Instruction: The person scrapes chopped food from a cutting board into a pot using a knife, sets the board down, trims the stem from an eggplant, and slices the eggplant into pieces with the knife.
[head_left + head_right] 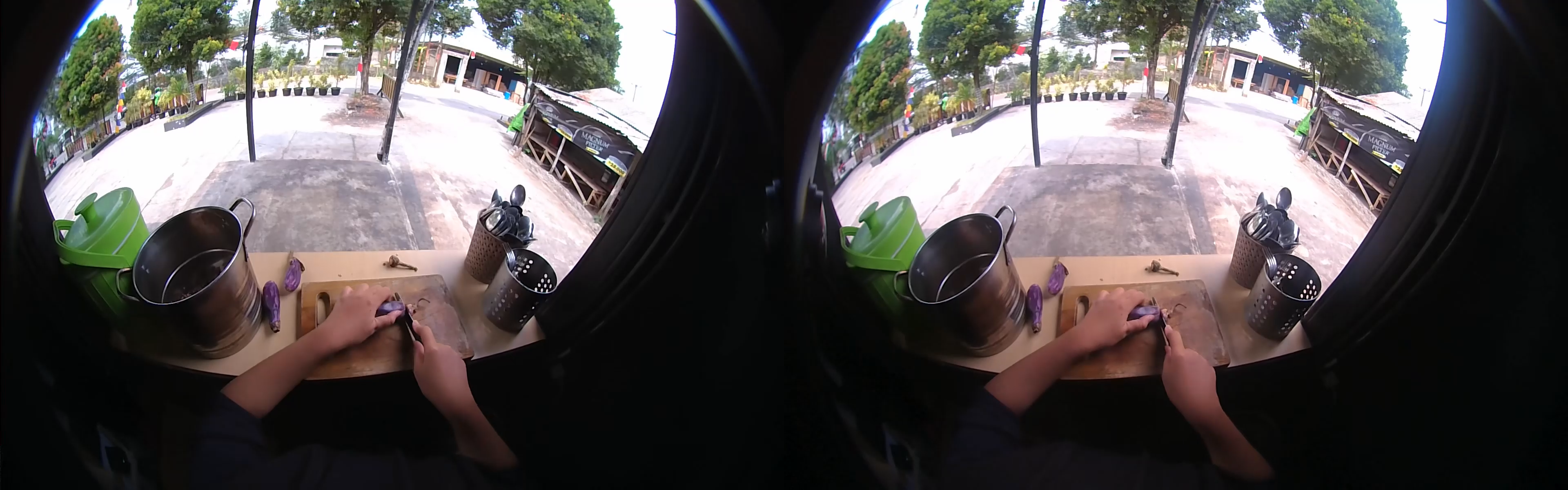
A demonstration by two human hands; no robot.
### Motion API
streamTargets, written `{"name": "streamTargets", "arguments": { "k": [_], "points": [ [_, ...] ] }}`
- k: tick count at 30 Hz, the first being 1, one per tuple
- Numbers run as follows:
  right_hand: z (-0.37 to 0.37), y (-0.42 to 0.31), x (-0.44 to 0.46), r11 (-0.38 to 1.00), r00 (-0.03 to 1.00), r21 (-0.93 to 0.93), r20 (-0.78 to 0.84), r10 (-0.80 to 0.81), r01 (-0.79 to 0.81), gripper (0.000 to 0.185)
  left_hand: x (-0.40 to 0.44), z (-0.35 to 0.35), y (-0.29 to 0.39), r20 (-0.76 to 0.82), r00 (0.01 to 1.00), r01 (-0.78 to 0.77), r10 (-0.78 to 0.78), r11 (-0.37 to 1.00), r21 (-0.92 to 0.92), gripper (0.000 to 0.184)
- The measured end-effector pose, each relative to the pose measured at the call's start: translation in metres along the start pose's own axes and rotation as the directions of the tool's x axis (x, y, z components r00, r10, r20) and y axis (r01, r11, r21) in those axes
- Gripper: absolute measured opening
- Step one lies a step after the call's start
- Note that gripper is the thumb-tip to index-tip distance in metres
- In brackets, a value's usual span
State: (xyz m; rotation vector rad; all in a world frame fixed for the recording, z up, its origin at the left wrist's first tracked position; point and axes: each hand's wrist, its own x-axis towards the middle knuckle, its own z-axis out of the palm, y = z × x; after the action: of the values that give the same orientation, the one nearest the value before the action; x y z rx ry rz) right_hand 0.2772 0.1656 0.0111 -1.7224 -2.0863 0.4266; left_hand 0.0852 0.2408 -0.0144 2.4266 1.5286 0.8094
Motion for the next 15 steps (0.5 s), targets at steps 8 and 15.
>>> {"name": "streamTargets", "arguments": {
  "k": [8, 15],
  "points": [
    [-0.019, 0.015, -0.048, 0.998, 0.999, 0.062, -0.041, 0.008, -0.005, 0.036, 0.004, -0.010, -0.012, 0.049, 0.996, 0.073, -0.069, 0.992, -0.105, 0.045],
    [-0.022, 0.038, -0.031, 0.916, 0.934, 0.380, -0.356, 0.019, 0.126, 0.022, 0.008, 0.005, -0.026, 0.034, 0.998, 0.055, -0.048, 0.966, -0.251, 0.043]
  ]
}}
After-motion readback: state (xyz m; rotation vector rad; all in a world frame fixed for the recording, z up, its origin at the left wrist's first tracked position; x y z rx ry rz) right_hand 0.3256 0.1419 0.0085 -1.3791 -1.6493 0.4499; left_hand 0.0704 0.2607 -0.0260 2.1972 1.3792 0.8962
